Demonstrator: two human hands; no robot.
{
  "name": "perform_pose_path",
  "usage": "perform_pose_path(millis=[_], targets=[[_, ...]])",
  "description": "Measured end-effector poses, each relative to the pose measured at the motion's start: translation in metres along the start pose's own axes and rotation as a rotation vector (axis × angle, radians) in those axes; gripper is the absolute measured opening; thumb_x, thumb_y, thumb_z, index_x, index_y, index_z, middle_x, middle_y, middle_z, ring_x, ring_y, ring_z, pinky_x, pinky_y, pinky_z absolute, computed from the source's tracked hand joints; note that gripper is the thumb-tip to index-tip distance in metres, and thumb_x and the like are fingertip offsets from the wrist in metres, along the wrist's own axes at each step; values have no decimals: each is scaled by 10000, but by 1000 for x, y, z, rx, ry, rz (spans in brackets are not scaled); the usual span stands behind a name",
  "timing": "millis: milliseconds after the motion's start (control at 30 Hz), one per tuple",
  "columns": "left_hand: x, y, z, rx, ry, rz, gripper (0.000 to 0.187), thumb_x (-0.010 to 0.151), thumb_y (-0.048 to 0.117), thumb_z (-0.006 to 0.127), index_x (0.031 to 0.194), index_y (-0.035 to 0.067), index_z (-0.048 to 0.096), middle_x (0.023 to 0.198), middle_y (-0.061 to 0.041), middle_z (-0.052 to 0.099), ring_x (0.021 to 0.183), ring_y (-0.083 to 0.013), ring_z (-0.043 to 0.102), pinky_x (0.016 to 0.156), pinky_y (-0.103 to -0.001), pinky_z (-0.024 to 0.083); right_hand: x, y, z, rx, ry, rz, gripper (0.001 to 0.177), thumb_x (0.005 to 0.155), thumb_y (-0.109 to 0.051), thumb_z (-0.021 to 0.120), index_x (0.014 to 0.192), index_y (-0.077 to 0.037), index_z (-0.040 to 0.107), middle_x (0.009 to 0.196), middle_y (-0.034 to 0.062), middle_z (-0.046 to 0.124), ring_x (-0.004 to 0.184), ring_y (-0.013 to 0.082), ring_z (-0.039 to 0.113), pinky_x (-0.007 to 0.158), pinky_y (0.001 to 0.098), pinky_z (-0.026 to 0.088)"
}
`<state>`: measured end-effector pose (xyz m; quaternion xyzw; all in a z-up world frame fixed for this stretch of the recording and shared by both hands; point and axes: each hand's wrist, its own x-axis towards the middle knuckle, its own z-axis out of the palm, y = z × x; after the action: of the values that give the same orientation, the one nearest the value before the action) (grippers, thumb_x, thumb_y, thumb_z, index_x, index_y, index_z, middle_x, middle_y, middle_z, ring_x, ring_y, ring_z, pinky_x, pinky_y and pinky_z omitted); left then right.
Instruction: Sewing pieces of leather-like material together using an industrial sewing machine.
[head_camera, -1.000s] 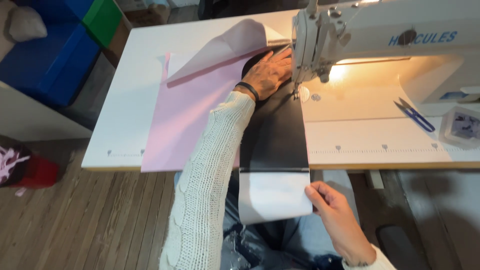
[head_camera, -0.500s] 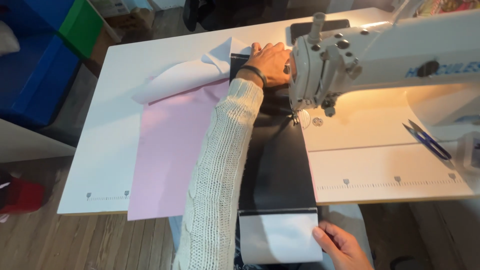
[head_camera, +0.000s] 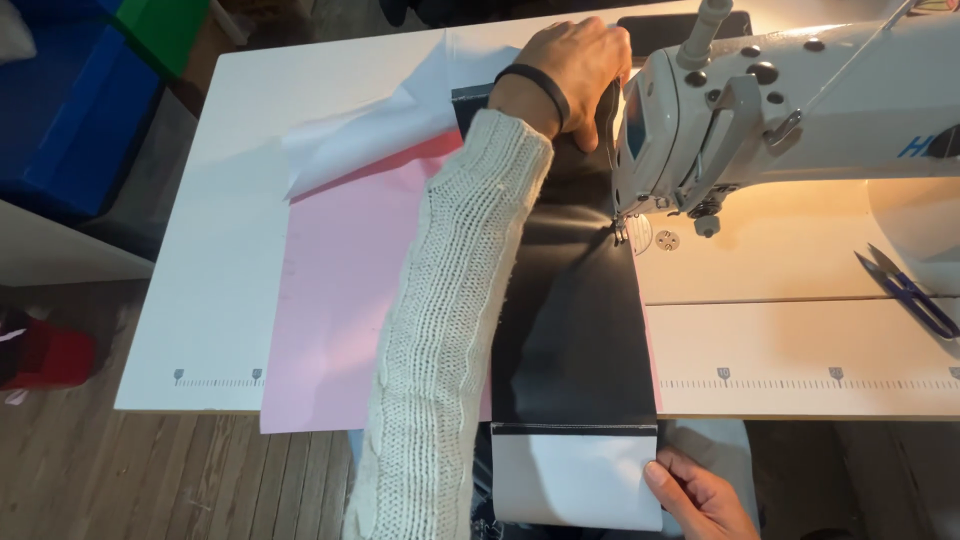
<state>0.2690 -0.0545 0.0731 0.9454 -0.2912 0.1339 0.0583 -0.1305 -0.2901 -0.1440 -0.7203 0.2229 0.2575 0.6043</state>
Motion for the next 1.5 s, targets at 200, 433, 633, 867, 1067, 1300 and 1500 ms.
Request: perform_pose_path(millis=[200,433,633,867,1067,1300,1500], targets=[[-6,-4,64,343,165,170,573,589,378,958,1095,189,766,998,-33,704,897,-231,661,968,-455,424,-7,5,-7,-30,3,-14,397,968,-185,658,1198,83,838,865,218,815,786,244,715,777,317,478],[-29,12,55,203,460,178,113,844,72,731,756,143,736,741,-72,750,617,-209,674,913,-362,458,-28,-4,-11,4,-114,-158,273,1003,-147,655,941,69,810,749,162,654,644,215,583,653,331,440],[-46,2,63,128,501,241,206,657,191,908,739,172,720,748,-28,742,640,-237,650,908,-369,465,-56,-39,0,59,-124,-70,281,1011,-154,652,976,78,807,832,177,665,729,236,595,711,348,433],[-47,0,61,88,484,202,135,749,144,849,726,116,719,747,-87,717,705,-287,631,817,-401,531,-71,-66,15,18,-172,-52,286,1000,-163,698,908,75,828,725,149,672,646,190,556,618,314,406],[-45,-2,63,137,493,189,154,747,148,855,802,74,732,794,-149,710,747,-310,652,765,-415,558,-71,-67,12,-17,-152,-32,318,996,-205,696,914,65,843,700,148,656,607,185,536,583,298,356],[-48,2,51,106,414,242,198,737,195,918,820,154,742,862,-59,785,857,-278,725,1008,-432,491,-65,-55,-2,23,-230,18,350,1008,-220,634,985,66,834,835,183,712,794,227,636,733,359,453],[-46,-2,57,91,393,224,186,738,210,909,858,131,792,906,-81,790,992,-328,714,1003,-455,491,-64,-58,1,72,-248,1,331,1013,-181,646,953,93,822,788,195,693,716,220,600,675,337,427]])
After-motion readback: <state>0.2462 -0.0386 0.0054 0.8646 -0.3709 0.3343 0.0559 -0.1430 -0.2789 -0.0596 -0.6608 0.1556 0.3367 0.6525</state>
